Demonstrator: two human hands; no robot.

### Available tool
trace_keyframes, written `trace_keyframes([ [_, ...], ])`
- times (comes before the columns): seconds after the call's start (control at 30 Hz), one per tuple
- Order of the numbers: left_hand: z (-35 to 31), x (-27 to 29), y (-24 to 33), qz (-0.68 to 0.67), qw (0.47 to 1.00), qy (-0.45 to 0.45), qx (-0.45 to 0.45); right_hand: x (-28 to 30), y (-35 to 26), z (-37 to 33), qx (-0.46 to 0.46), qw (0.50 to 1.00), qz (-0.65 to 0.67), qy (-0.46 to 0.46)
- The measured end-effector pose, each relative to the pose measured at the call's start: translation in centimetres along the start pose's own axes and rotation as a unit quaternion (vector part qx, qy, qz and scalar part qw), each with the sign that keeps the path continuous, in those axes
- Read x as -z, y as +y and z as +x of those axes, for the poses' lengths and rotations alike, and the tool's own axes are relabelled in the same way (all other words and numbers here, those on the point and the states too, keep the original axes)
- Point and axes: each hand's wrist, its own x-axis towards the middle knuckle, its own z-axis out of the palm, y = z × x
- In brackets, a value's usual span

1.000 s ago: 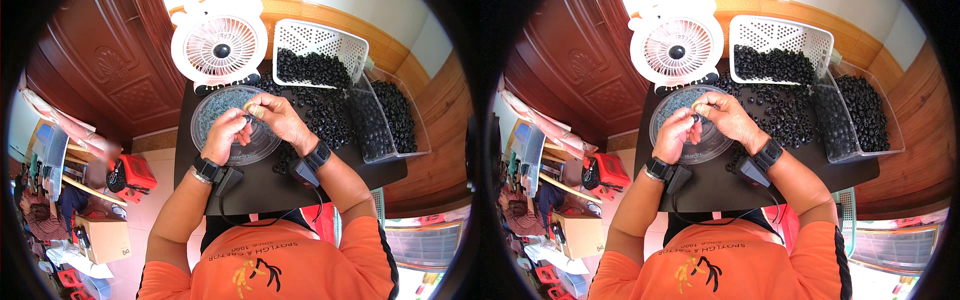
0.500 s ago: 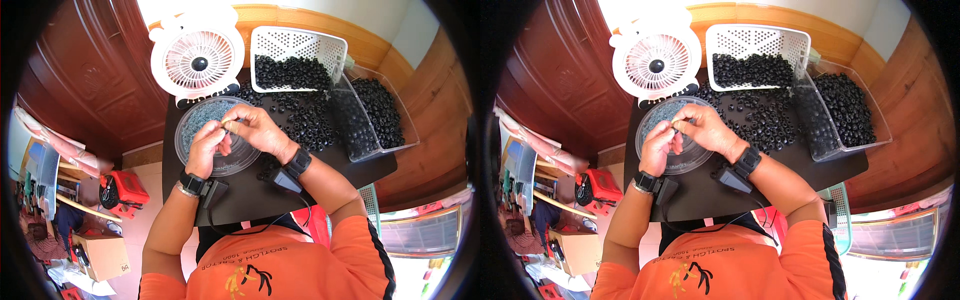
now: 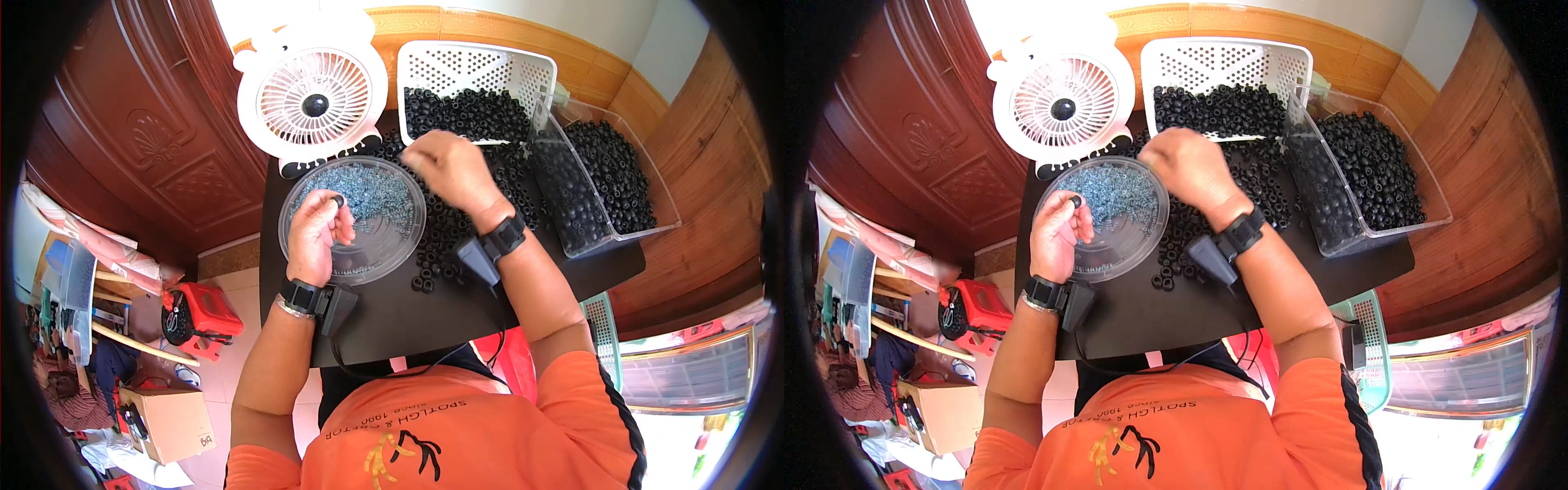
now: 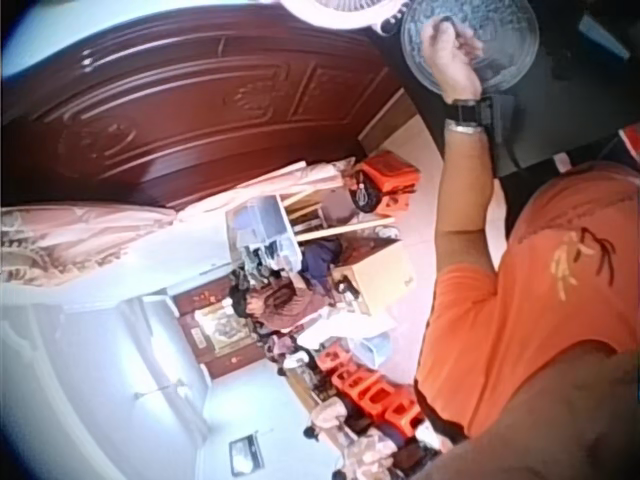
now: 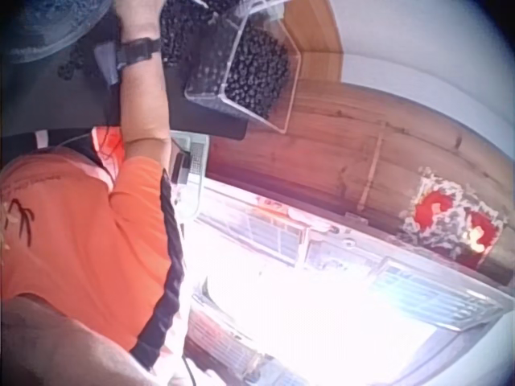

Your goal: Manually assembling small black plastic components by hand.

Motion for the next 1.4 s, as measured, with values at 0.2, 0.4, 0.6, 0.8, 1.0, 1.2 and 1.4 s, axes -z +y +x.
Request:
trace_keyframes([
  [0.2, 0.1, 0.1, 0.0, 0.0, 1.0, 0.024, 0.011, 0.0, 4.5, -0.6, -0.134, 0.988, -0.052, -0.059],
  [0.4, 0.1, 0.8, 0.2, 0.008, 0.999, 0.038, -0.017, -0.8, 2.3, -0.7, -0.089, 0.993, 0.015, -0.077],
  [0.6, 0.3, 1.5, 0.4, 0.001, 0.998, 0.066, -0.012, -0.7, -1.5, -0.8, -0.017, 0.945, 0.026, -0.326],
  [0.8, 0.4, 1.2, 0.4, 0.019, 0.998, 0.061, 0.013, -4.9, -2.2, -2.5, 0.106, 0.968, -0.047, -0.223],
  [1.0, 0.4, 1.2, 0.4, 0.018, 0.998, 0.06, 0.02, -5.3, -1.6, -2.2, 0.107, 0.97, -0.047, -0.211],
  [1.2, 0.4, 1.0, 0.2, 0.02, 0.999, 0.012, 0.045, -4.4, -0.7, -1.4, -0.136, 0.931, 0.273, -0.201],
  [1.4, 0.2, 0.6, 0.1, 0.074, 0.996, -0.036, 0.045, -3.5, -0.9, -0.7, -0.209, 0.84, 0.44, -0.239],
])
